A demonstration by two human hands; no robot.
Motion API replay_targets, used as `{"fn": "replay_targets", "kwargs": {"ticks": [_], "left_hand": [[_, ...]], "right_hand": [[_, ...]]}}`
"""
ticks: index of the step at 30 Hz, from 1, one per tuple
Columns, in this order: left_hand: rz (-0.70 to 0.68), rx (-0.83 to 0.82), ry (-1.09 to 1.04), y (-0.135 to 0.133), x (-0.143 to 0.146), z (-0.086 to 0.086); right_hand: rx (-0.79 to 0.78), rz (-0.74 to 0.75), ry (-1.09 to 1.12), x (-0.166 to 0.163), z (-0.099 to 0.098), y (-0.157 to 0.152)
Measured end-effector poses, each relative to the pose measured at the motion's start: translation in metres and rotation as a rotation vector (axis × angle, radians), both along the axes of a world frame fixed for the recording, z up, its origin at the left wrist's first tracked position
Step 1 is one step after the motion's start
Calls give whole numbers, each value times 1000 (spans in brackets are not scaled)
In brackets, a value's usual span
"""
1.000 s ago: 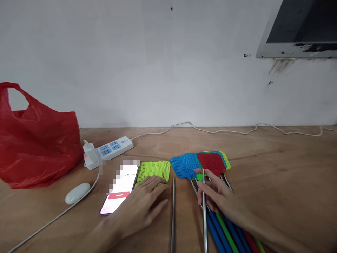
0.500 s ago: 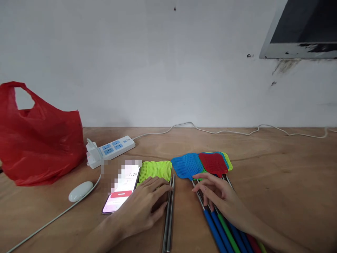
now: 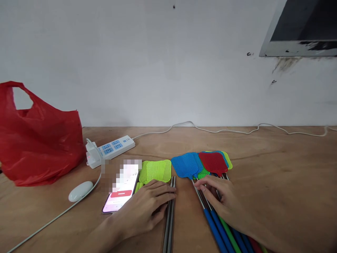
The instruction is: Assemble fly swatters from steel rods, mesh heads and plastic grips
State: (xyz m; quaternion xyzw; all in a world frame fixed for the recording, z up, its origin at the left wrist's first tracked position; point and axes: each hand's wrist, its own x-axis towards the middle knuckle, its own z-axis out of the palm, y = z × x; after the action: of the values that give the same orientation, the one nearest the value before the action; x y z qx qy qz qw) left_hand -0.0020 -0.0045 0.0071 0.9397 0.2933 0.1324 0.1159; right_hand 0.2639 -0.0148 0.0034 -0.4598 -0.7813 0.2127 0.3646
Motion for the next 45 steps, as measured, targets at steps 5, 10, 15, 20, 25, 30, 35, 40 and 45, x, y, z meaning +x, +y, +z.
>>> {"fn": "replay_targets", "kwargs": {"ticks": [5, 10, 15, 20, 25, 30, 35, 40, 45], "left_hand": [[9, -11, -62, -1, 1, -1], [14, -29, -55, 0, 0, 2], [12, -14, -54, 1, -2, 1], [39, 1, -48, 1, -1, 0], [31, -17, -68, 1, 0, 1], [43, -14, -77, 1, -1, 0], [60, -19, -66, 1, -2, 1], [10, -47, -55, -1, -2, 2], [-37, -83, -48, -2, 0, 3]], "right_hand": [[45, 23, -20, 1, -1, 0], [124, 146, -97, 2, 0, -1], [119, 408, -316, -2, 6, -12], [70, 524, -471, -8, 8, -19], [38, 522, -460, -9, 14, -17], [-7, 512, -466, -9, 18, -16], [29, 473, -441, -7, 13, -17], [117, 352, -382, -6, 5, -15], [152, 281, -326, -6, -2, -11]]}}
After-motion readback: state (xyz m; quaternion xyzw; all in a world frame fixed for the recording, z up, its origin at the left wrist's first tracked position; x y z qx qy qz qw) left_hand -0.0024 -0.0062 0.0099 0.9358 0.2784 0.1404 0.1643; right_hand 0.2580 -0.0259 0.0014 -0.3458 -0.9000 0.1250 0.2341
